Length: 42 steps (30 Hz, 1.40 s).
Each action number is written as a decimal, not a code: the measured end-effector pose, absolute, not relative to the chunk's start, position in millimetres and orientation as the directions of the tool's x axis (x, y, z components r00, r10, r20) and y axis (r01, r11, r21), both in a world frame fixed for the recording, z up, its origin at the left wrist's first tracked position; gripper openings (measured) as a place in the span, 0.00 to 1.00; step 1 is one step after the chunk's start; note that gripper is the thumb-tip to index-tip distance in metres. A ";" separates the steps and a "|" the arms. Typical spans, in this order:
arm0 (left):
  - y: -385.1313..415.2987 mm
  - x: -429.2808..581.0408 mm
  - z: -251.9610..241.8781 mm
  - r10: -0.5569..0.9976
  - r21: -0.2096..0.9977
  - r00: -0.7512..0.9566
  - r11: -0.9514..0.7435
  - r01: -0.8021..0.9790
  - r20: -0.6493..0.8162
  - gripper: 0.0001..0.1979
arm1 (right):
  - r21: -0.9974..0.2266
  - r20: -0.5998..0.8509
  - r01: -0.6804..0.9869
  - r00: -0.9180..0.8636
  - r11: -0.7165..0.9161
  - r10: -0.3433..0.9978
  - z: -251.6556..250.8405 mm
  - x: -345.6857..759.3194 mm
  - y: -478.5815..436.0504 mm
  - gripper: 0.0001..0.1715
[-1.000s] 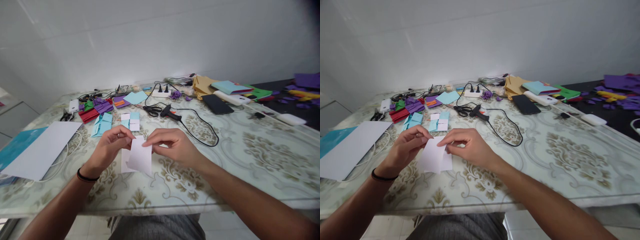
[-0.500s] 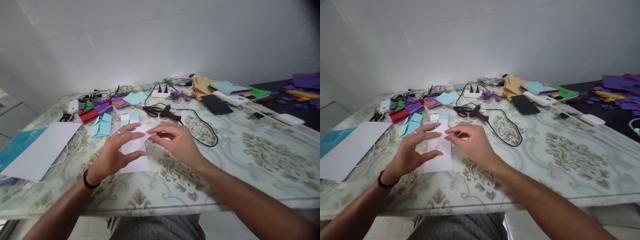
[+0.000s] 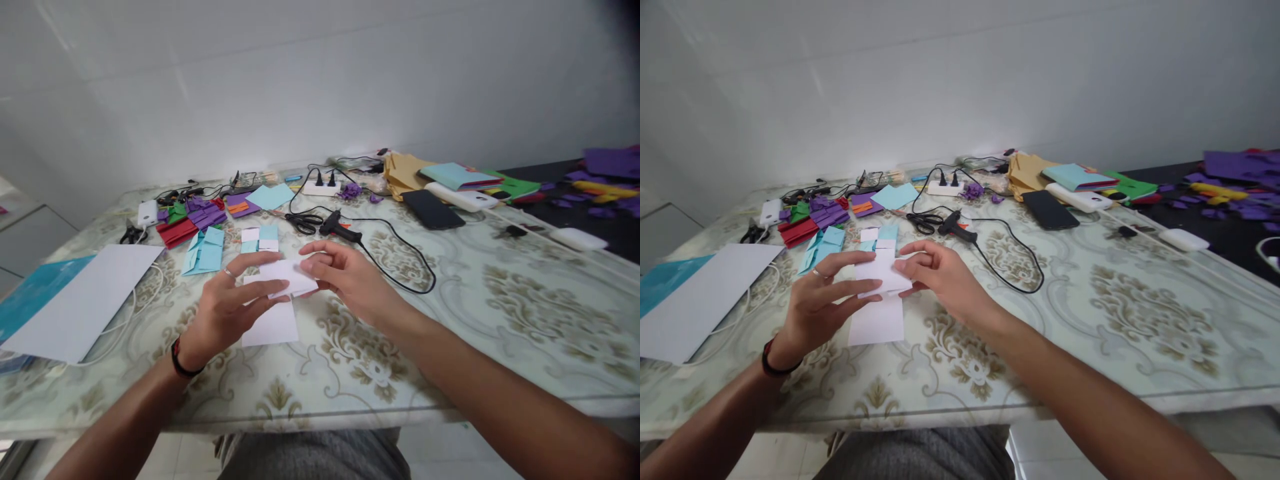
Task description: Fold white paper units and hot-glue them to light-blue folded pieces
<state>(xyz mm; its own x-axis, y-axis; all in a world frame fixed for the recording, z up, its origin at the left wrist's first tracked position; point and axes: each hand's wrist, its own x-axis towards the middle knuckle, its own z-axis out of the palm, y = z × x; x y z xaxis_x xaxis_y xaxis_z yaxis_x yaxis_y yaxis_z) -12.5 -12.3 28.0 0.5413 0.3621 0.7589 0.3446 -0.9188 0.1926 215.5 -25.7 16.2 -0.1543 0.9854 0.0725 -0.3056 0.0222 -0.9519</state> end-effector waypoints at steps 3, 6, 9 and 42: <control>-14.1 -12.7 26.8 0.351 0.168 0.582 -0.924 0.345 0.734 0.13 | -0.960 0.005 -0.277 -0.193 -0.050 0.981 14.4 215.6 -23.9 0.27; -13.2 -12.7 26.4 0.349 0.160 0.587 -0.923 0.350 0.730 0.13 | -0.974 0.058 -0.225 -0.160 0.021 0.985 13.1 216.5 -24.5 0.26; -11.5 -12.4 26.8 0.358 0.186 0.574 -0.923 0.337 0.736 0.11 | -0.977 0.151 -0.167 -0.107 0.132 0.983 13.1 217.0 -26.2 0.26; -19.1 -8.7 33.9 0.786 0.822 0.413 -0.553 0.138 0.459 0.09 | -0.839 0.526 0.066 -0.157 0.541 0.836 16.5 212.0 -41.2 0.03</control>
<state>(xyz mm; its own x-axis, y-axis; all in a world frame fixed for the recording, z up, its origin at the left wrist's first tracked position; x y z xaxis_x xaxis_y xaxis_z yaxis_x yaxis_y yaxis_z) -8.7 -19.1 33.9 0.4134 0.7862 0.4594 0.1378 -0.5527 0.8219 212.0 -41.2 16.5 -0.1570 0.8356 0.5265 0.0665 0.5408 -0.8385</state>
